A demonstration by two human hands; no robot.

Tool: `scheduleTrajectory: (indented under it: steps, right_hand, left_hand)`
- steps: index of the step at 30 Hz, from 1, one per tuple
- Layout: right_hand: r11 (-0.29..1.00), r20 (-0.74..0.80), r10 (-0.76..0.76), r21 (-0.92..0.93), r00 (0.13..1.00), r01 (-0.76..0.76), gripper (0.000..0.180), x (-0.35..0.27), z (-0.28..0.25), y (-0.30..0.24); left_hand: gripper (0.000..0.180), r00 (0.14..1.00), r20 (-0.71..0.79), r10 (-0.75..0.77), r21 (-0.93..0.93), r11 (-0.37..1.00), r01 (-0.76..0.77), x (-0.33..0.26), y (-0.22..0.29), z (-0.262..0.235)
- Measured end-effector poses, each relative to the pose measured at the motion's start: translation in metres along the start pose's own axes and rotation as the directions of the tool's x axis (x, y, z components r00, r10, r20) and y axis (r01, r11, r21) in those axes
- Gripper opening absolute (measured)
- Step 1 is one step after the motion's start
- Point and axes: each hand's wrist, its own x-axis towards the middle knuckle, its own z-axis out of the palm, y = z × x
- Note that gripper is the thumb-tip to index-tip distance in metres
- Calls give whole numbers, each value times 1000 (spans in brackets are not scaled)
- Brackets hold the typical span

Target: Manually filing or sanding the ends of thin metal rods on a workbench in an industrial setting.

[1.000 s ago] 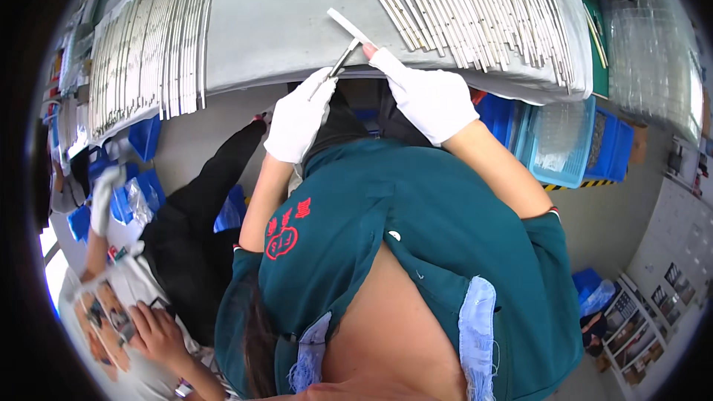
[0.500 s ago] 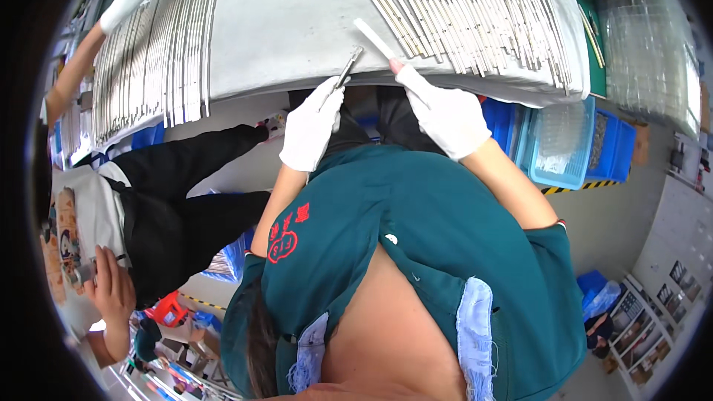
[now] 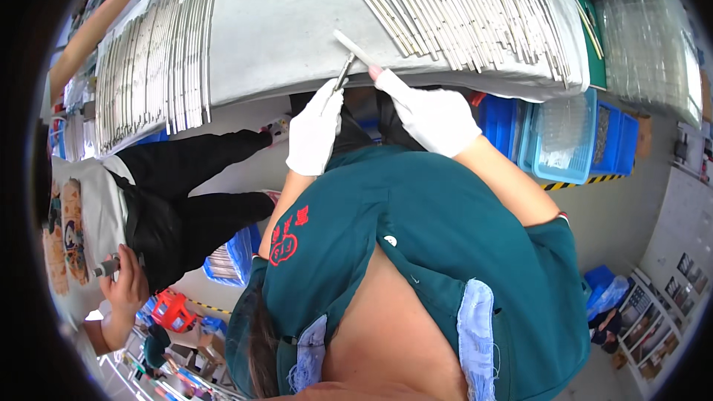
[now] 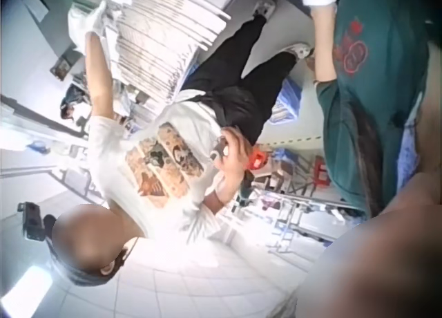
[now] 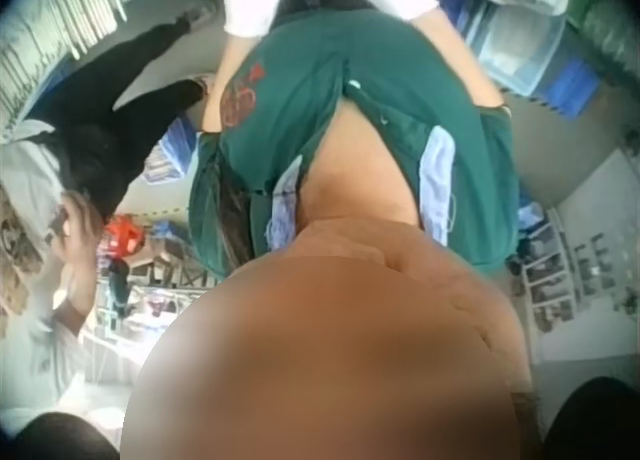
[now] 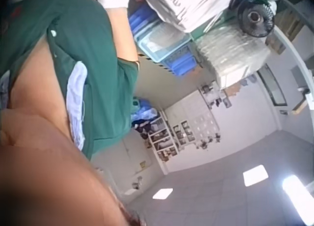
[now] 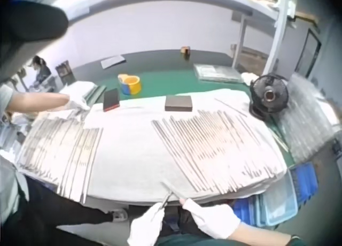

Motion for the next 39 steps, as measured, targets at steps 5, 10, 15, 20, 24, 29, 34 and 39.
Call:
scheduleTrajectory:
  steps: [5, 10, 15, 20, 24, 29, 34, 39]
  right_hand:
    - [998, 12, -46, -30, 999, 46, 49, -2, 7, 6]
    - [993, -59, 54, 105, 997, -48, 50, 6, 10, 4]
    - [882, 181, 149, 420, 972, -214, 46, 31, -9, 6]
    - [497, 100, 446, 798, 889, -340, 46, -6, -18, 10]
    - [56, 108, 671, 979, 734, -195, 43, -22, -40, 9]
    - [2, 67, 756, 994, 651, -105, 38, -32, -36, 27]
    - [156, -72, 827, 982, 557, -106, 34, -39, -35, 48]
    - [663, -211, 696, 557, 687, -500, 29, -30, -38, 65]
  left_hand:
    - [28, 911, 151, -383, -288, 865, 411, 7, 22, -7]
    - [29, 915, 126, -383, -278, 872, 403, 10, 25, -7]
    - [29, 900, 178, -397, -333, 837, 435, 17, 32, -17]
    - [26, 913, 217, -344, -107, 922, 373, 36, 90, -66]
    - [27, 893, 4, 450, 4, 893, -450, 59, 111, -84]
    - [25, 678, 185, 712, 488, 532, -692, 118, 81, -44]
    - [40, 816, 130, 564, 542, 648, -534, 121, 38, -18]
    - [46, 812, 182, 554, 480, 671, -565, 118, 45, 7]
